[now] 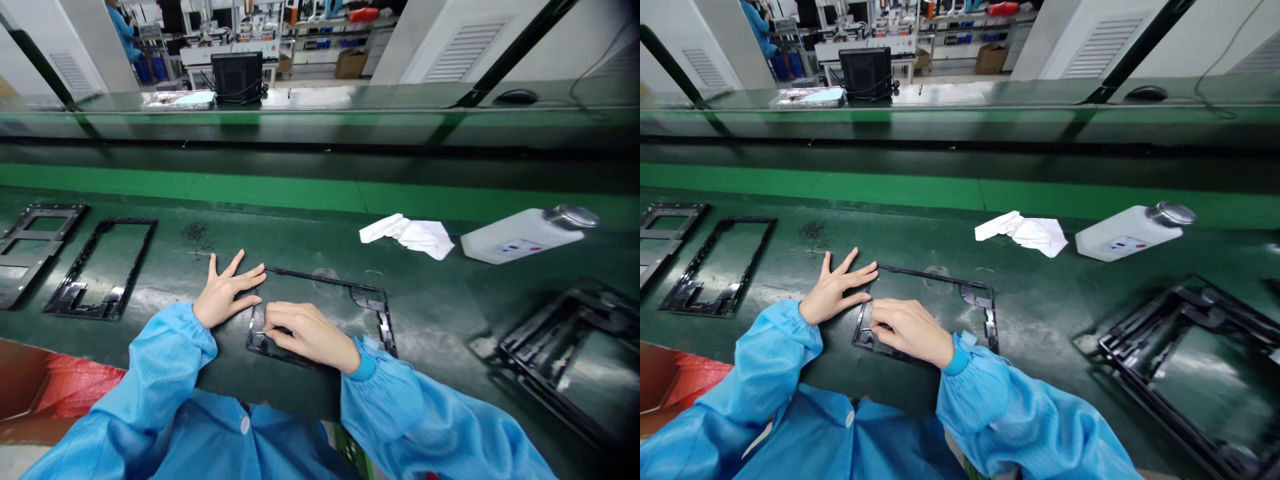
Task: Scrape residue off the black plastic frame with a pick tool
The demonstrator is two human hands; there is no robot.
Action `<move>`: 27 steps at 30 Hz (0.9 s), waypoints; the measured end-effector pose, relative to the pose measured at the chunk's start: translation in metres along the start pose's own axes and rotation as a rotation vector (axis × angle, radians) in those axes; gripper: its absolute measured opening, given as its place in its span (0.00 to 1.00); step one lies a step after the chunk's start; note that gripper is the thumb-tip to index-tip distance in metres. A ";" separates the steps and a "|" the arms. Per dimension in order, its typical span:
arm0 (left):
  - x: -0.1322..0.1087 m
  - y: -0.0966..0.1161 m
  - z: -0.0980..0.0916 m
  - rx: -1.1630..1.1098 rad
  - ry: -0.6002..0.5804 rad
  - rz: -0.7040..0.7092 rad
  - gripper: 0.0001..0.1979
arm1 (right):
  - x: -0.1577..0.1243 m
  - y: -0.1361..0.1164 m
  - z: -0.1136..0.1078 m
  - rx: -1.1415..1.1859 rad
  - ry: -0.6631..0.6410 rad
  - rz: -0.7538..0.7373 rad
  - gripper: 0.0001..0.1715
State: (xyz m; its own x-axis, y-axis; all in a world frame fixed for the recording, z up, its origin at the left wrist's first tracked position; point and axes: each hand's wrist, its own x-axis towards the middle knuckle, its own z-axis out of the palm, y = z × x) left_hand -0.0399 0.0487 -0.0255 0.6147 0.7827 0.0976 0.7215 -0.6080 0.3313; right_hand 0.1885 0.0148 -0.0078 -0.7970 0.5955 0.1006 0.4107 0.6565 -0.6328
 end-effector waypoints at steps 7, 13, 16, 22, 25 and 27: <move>0.000 -0.001 0.001 0.001 0.008 0.002 0.24 | 0.000 0.001 -0.005 0.116 -0.082 -0.018 0.06; 0.000 -0.002 0.002 -0.007 0.002 0.005 0.24 | -0.001 0.000 -0.003 0.211 -0.065 -0.037 0.06; 0.000 0.000 0.000 -0.037 0.000 0.002 0.23 | -0.002 0.003 -0.004 0.187 0.147 0.048 0.07; 0.002 0.010 -0.011 -0.223 0.103 -0.046 0.19 | -0.003 0.008 -0.005 0.019 0.374 0.128 0.07; 0.003 0.013 -0.013 -0.311 0.067 -0.024 0.17 | -0.003 0.006 -0.004 -0.053 0.386 0.117 0.07; 0.003 0.015 -0.011 -0.339 0.041 -0.002 0.13 | -0.002 0.003 -0.003 -0.109 0.393 0.107 0.08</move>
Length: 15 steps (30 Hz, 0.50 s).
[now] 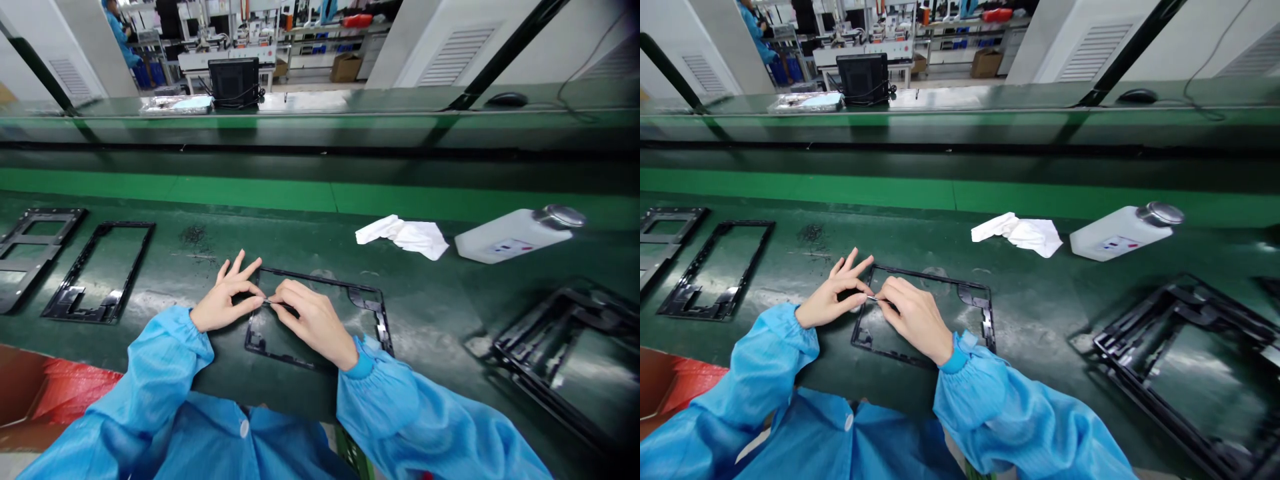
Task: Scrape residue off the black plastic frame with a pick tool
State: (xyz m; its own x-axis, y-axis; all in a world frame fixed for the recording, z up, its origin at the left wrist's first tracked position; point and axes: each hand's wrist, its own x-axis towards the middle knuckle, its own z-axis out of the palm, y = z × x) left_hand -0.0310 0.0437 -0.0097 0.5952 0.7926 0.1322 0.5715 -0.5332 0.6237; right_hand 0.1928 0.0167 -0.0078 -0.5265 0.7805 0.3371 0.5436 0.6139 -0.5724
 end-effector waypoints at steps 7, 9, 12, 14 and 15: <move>-0.001 -0.002 -0.004 0.049 0.102 0.016 0.12 | 0.001 -0.002 0.002 -0.092 0.049 -0.022 0.09; -0.003 -0.009 -0.011 0.145 0.214 -0.033 0.11 | 0.000 0.000 0.003 -0.093 0.060 -0.009 0.08; -0.008 -0.026 -0.021 0.369 0.423 -0.147 0.09 | -0.002 0.003 0.004 -0.089 0.012 -0.014 0.06; -0.012 -0.037 -0.025 0.475 0.493 -0.228 0.10 | -0.004 0.002 0.005 -0.085 -0.043 -0.039 0.05; -0.014 -0.040 -0.026 0.514 0.514 -0.268 0.10 | -0.004 0.002 0.006 -0.085 -0.070 -0.053 0.05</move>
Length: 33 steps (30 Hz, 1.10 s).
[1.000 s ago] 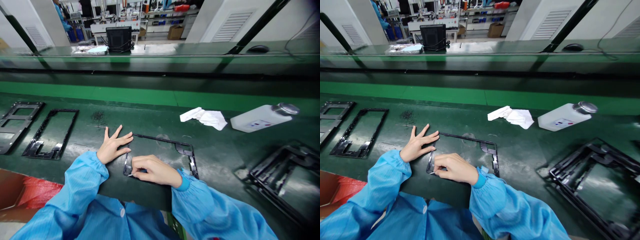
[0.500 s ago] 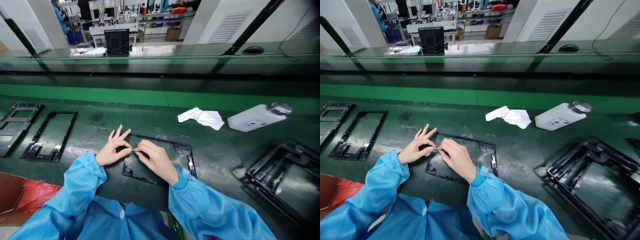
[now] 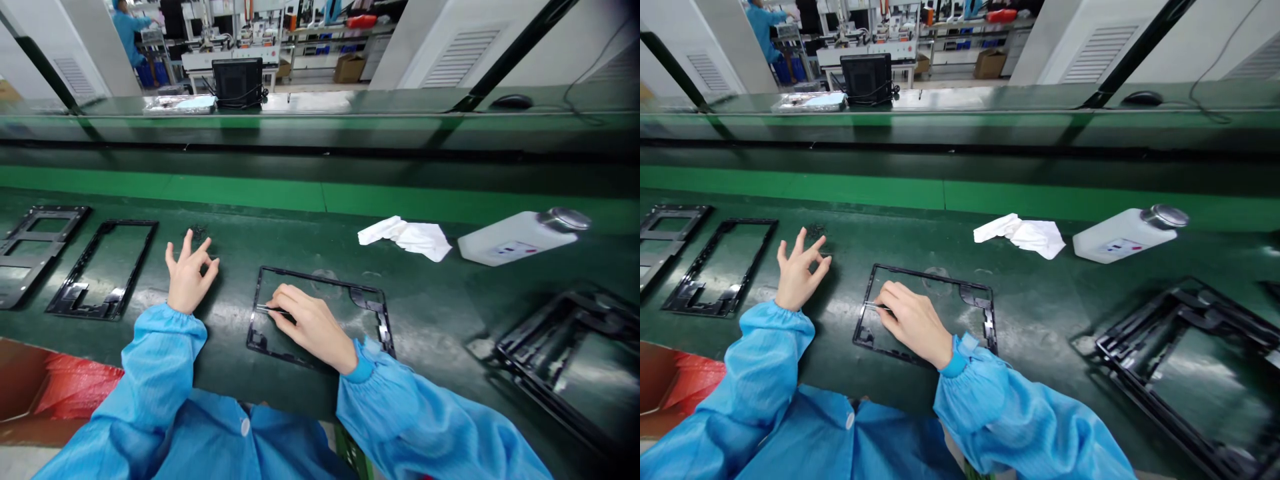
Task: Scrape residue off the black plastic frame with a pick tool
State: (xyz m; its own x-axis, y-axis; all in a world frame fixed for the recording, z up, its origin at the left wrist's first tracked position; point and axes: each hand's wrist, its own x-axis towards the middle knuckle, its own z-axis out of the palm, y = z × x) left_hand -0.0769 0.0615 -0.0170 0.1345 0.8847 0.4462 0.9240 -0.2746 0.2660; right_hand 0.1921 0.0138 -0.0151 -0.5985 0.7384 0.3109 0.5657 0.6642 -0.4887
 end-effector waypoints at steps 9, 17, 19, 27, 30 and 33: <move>-0.008 0.033 0.009 -0.116 -0.321 0.408 0.21 | -0.003 -0.009 0.009 -0.100 -0.123 -0.088 0.10; -0.009 0.033 0.015 -0.173 -0.484 0.465 0.28 | -0.003 -0.015 0.014 -0.183 -0.122 -0.139 0.11; -0.009 0.033 0.015 -0.177 -0.489 0.455 0.28 | -0.003 -0.016 0.015 -0.198 -0.117 -0.146 0.11; -0.010 0.037 0.013 -0.163 -0.486 0.445 0.27 | -0.001 -0.017 0.014 -0.203 -0.140 -0.226 0.14; -0.010 0.037 0.012 -0.165 -0.490 0.440 0.26 | -0.001 -0.015 0.012 -0.155 -0.145 -0.245 0.14; -0.010 0.036 0.013 -0.171 -0.492 0.439 0.27 | -0.002 -0.012 0.013 -0.102 -0.155 -0.269 0.13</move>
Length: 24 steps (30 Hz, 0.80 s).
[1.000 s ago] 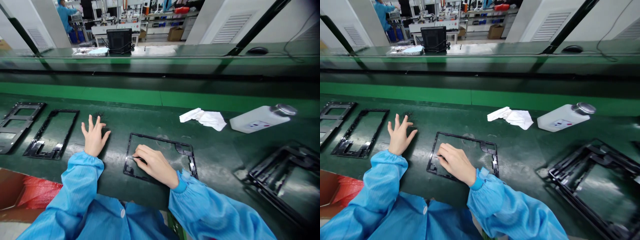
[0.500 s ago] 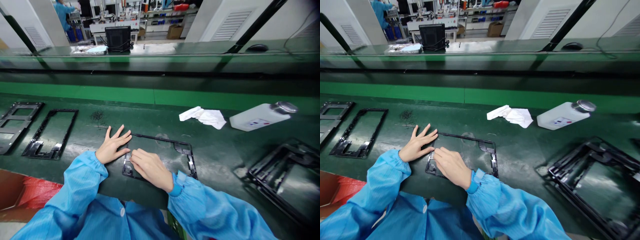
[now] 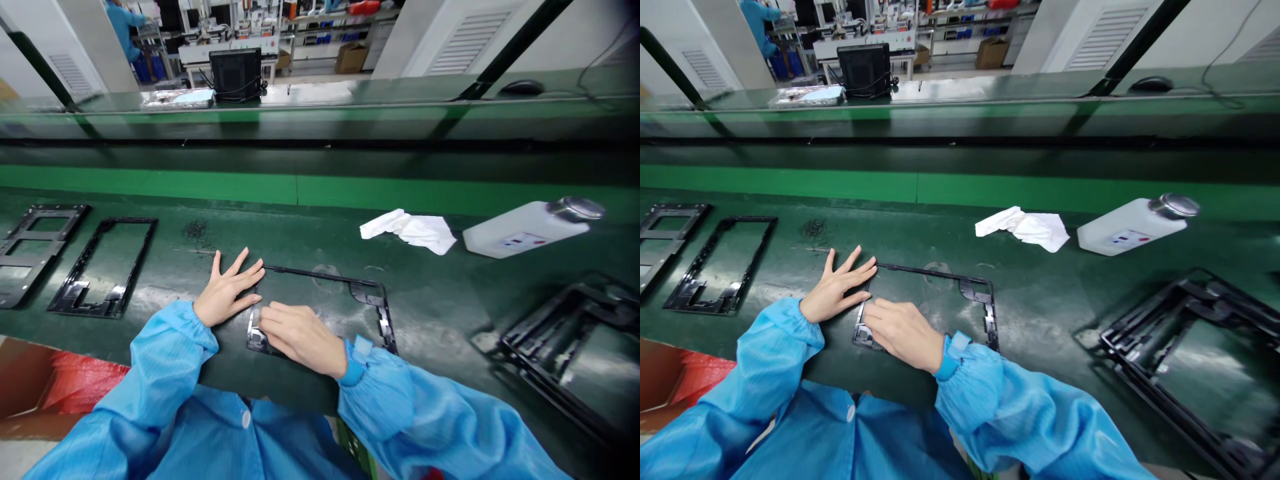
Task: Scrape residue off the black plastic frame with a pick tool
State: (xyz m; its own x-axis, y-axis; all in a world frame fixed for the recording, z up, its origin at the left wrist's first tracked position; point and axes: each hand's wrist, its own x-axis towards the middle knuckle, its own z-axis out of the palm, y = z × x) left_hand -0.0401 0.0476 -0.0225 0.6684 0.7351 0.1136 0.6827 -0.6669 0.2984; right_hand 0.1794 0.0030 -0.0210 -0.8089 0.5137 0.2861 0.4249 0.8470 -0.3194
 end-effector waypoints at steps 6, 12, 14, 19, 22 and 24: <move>0.000 -0.001 0.001 -0.003 -0.008 -0.006 0.28 | -0.001 0.000 0.002 -0.004 0.050 0.089 0.11; 0.000 0.000 0.001 -0.020 0.002 -0.012 0.27 | 0.000 -0.003 0.003 -0.091 0.021 0.074 0.12; 0.000 0.000 0.001 -0.021 0.005 -0.015 0.27 | 0.000 -0.003 0.003 -0.115 0.008 0.062 0.13; 0.000 0.001 0.001 -0.015 -0.011 -0.021 0.27 | 0.001 -0.003 0.001 -0.114 -0.013 0.030 0.13; 0.000 0.000 0.001 -0.004 -0.017 -0.019 0.27 | 0.001 -0.001 -0.001 -0.085 -0.020 0.005 0.13; 0.000 0.000 0.001 0.002 -0.018 -0.017 0.27 | 0.001 0.000 -0.001 -0.082 -0.025 0.005 0.13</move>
State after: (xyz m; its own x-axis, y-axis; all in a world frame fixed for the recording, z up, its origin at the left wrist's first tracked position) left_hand -0.0404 0.0475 -0.0236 0.6619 0.7440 0.0916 0.6946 -0.6547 0.2982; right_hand 0.1795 0.0034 -0.0196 -0.8159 0.5154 0.2621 0.4601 0.8532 -0.2455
